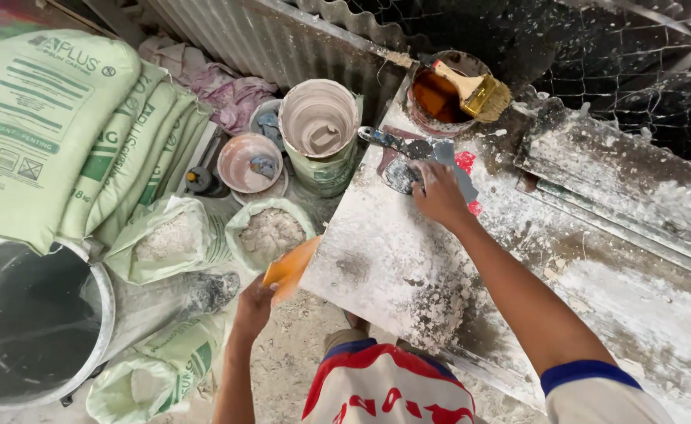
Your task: Cleaning and preparing plaster molds for casting decorative cornices.
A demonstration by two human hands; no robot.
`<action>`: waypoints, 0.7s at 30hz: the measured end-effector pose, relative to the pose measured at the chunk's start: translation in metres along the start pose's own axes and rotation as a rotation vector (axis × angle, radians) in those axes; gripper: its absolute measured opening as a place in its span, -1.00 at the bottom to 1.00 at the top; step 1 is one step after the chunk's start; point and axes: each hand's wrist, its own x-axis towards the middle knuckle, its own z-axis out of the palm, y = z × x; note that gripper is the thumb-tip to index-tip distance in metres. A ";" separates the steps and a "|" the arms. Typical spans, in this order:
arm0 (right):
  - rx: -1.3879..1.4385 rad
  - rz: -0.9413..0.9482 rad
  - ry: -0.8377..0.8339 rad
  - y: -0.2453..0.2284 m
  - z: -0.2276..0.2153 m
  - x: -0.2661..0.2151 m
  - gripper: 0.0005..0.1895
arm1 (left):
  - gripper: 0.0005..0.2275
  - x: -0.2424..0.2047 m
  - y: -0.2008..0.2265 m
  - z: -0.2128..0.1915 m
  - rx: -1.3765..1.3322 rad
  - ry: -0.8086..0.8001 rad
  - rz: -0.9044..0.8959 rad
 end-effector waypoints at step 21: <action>-0.261 0.073 0.033 0.013 0.044 0.077 -0.45 | -0.74 0.083 0.091 0.052 0.185 0.135 -0.082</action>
